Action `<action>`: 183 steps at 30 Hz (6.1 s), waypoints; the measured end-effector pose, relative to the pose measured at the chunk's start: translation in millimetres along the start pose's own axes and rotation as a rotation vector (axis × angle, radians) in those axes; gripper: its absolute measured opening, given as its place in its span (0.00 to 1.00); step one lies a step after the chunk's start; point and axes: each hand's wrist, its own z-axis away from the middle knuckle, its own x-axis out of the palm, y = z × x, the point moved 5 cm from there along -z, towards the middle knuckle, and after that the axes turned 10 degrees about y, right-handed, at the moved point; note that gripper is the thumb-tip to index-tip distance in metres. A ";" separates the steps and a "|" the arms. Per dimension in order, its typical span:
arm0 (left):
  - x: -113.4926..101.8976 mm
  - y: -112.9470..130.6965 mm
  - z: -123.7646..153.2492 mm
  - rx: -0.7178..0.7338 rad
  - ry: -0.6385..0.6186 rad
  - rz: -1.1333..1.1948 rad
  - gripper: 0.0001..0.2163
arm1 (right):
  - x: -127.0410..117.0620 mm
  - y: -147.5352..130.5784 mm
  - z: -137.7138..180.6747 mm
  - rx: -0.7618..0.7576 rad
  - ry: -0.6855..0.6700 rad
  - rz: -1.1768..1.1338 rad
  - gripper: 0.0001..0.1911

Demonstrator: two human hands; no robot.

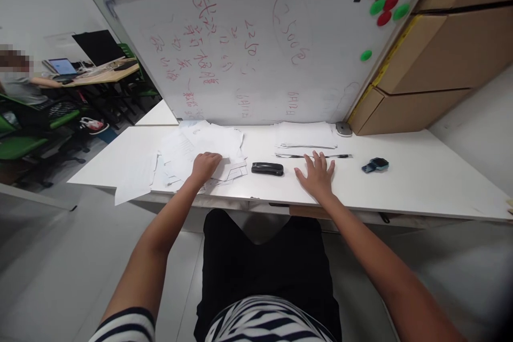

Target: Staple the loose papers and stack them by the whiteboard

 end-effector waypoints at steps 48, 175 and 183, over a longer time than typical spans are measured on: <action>-11.7 1.3 1.2 -0.350 0.007 0.203 0.15 | -2.3 2.3 1.2 0.044 0.003 -0.058 0.26; 19.3 168.3 -24.3 0.059 0.009 0.482 0.26 | -90.2 57.4 152.8 1.277 -0.006 -0.930 0.21; 24.6 167.6 -26.1 0.024 0.083 0.571 0.16 | -75.4 51.4 144.0 1.219 -0.091 -0.845 0.22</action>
